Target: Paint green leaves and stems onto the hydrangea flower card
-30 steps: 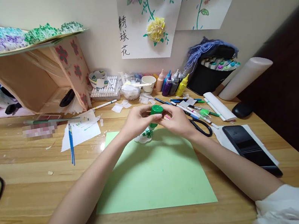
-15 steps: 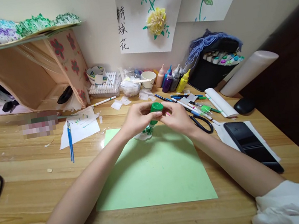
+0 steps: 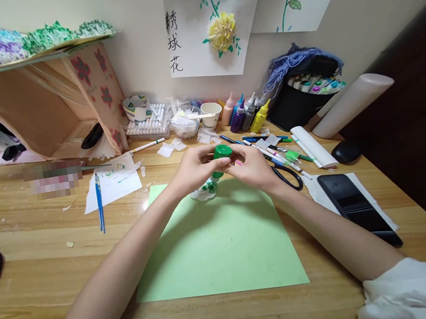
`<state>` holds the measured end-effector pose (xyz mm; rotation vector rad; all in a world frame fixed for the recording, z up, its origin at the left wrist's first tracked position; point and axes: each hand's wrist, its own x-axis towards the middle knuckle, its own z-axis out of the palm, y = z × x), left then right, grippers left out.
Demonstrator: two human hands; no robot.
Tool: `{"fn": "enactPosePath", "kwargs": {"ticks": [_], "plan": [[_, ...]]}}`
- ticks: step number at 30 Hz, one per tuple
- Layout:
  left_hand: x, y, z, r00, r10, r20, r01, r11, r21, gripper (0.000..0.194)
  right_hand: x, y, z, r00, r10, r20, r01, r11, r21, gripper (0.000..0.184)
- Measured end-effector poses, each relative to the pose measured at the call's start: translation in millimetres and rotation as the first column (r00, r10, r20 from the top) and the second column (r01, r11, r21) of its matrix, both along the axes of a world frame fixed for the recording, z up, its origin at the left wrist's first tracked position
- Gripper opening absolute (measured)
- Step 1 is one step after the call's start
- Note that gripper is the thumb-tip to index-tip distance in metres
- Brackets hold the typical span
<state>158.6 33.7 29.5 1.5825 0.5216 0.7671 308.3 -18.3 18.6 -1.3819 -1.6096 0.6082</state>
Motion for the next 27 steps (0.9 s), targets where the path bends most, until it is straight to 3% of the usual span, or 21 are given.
{"fn": "enactPosePath", "kwargs": {"ticks": [5, 8, 10, 12, 14, 15, 17, 21, 24, 27], "plan": [[-3, 2, 2.3, 0.997, -0.056, -0.055, 0.058, 0.998, 0.030, 0.036, 2, 2, 3.2, 0.998, -0.013, -0.067, 0.008, 0.997, -0.072, 0.023], [-14, 9, 11.1, 0.992, 0.010, -0.124, 0.000, 0.997, 0.079, 0.038, 6, 7, 2.3, 0.955, -0.063, -0.290, 0.022, 0.989, -0.143, 0.028], [-28, 18, 18.9, 0.985, 0.092, -0.145, -0.082, 0.994, 0.074, 0.041, 10, 11, 0.7, 0.815, -0.148, -0.560, 0.019, 0.973, -0.228, 0.027], [-45, 28, 25.6, 0.971, 0.179, -0.162, -0.168, 0.983, 0.074, 0.041, 13, 16, -0.7, 0.531, -0.280, -0.800, -0.027, 0.938, -0.346, 0.023], [-60, 35, 28.9, 0.944, 0.261, -0.201, -0.244, 0.964, 0.107, 0.037, 15, 18, -0.9, 0.287, -0.384, -0.878, -0.093, 0.901, -0.424, 0.017], [-65, 37, 28.7, 0.928, 0.291, -0.233, -0.267, 0.955, 0.129, 0.034, 14, 19, -0.5, 0.225, -0.413, -0.882, -0.117, 0.888, -0.445, 0.013], [-68, 38, 25.2, 0.899, 0.315, -0.303, -0.285, 0.948, 0.142, 0.028, 12, 20, 1.1, 0.175, -0.435, -0.883, -0.148, 0.875, -0.460, 0.009], [-43, 30, 13.6, 0.898, 0.210, -0.387, -0.202, 0.978, 0.061, 0.034, 5, 23, 7.3, 0.055, -0.448, -0.892, -0.229, 0.864, -0.448, 0.005], [-11, 25, 10.4, 0.940, 0.201, -0.276, -0.190, 0.980, 0.064, 0.042, -1, 25, 13.2, -0.029, -0.434, -0.900, -0.262, 0.873, -0.412, 0.009], [18, 23, 14.6, 0.960, 0.246, -0.133, -0.221, 0.959, 0.178, 0.039, -5, 25, 20.0, -0.094, -0.415, -0.905, -0.274, 0.885, -0.377, 0.015]]}}
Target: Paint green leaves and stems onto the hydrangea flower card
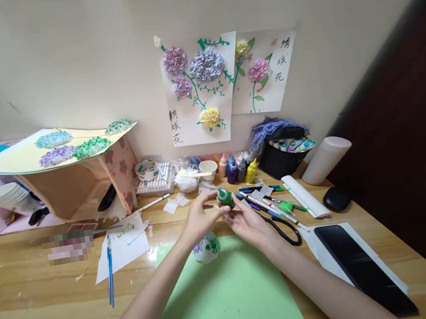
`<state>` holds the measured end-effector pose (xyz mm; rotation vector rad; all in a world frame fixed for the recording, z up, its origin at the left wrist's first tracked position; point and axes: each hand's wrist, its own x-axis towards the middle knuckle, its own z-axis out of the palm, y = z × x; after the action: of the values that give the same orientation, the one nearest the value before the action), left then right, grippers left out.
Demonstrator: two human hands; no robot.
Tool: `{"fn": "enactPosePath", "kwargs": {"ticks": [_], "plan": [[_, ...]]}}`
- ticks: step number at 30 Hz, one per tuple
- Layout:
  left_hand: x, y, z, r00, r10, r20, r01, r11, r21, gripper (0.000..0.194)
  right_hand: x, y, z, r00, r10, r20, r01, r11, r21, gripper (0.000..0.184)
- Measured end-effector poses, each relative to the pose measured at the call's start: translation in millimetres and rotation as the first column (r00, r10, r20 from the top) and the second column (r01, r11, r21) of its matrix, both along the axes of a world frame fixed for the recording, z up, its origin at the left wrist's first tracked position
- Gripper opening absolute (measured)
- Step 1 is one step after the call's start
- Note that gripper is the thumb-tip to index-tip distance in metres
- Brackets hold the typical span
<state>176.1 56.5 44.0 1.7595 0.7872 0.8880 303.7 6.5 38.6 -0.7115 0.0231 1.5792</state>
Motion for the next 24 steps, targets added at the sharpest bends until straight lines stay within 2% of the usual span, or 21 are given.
{"fn": "enactPosePath", "kwargs": {"ticks": [3, 5, 7, 9, 10, 11, 12, 13, 14, 18, 21, 24], "plan": [[17, 0, 8.6, 0.999, -0.019, 0.046, 0.013, 0.993, 0.121, 0.027, 0, -5, 6.8, 0.999, -0.035, -0.040, 0.036, 0.999, 0.015, 0.016], [25, 5, 14.8, 0.997, -0.060, 0.051, 0.052, 0.988, 0.148, 0.025, 4, -13, 10.0, 0.999, -0.035, -0.038, 0.036, 0.999, 0.030, 0.015], [31, 16, 20.3, 0.997, -0.077, 0.015, 0.074, 0.987, 0.143, 0.027, 15, -23, 11.4, 0.998, 0.058, 0.040, -0.059, 0.997, 0.044, 0.022], [41, 31, 24.2, 0.997, -0.034, -0.071, 0.045, 0.986, 0.162, 0.030, 34, -32, 11.6, 0.948, 0.202, 0.247, -0.217, 0.975, 0.037, 0.033], [46, 39, 25.3, 0.990, 0.007, -0.138, 0.020, 0.981, 0.195, 0.030, 47, -34, 11.8, 0.879, 0.243, 0.410, -0.275, 0.961, 0.019, 0.036], [53, 46, 25.6, 0.975, 0.052, -0.218, 0.000, 0.973, 0.232, 0.030, 61, -35, 12.3, 0.768, 0.237, 0.595, -0.294, 0.956, -0.001, 0.033], [60, 53, 25.1, 0.950, 0.108, -0.294, -0.026, 0.963, 0.269, 0.029, 76, -33, 13.5, 0.571, 0.183, 0.800, -0.282, 0.959, -0.017, 0.029], [68, 59, 23.8, 0.927, 0.154, -0.341, -0.050, 0.954, 0.296, 0.029, 92, -29, 15.5, 0.285, 0.087, 0.954, -0.222, 0.975, -0.023, 0.025], [75, 63, 21.7, 0.905, 0.200, -0.376, -0.076, 0.944, 0.320, 0.029, 108, -23, 18.3, 0.176, 0.039, 0.984, -0.160, 0.987, -0.010, 0.022], [100, 72, 7.8, 0.829, 0.348, -0.437, -0.168, 0.902, 0.398, 0.027, 152, 17, 36.2, -0.156, -0.090, 0.984, -0.052, 0.995, 0.083, 0.012], [110, 74, -3.7, 0.770, 0.422, -0.479, -0.199, 0.872, 0.448, 0.021, 162, 49, 50.2, -0.383, -0.128, 0.915, -0.094, 0.991, 0.099, 0.013], [116, 75, -12.0, 0.726, 0.457, -0.514, -0.197, 0.854, 0.481, 0.018, 163, 77, 58.9, -0.555, -0.107, 0.825, -0.109, 0.993, 0.056, 0.014]]}}
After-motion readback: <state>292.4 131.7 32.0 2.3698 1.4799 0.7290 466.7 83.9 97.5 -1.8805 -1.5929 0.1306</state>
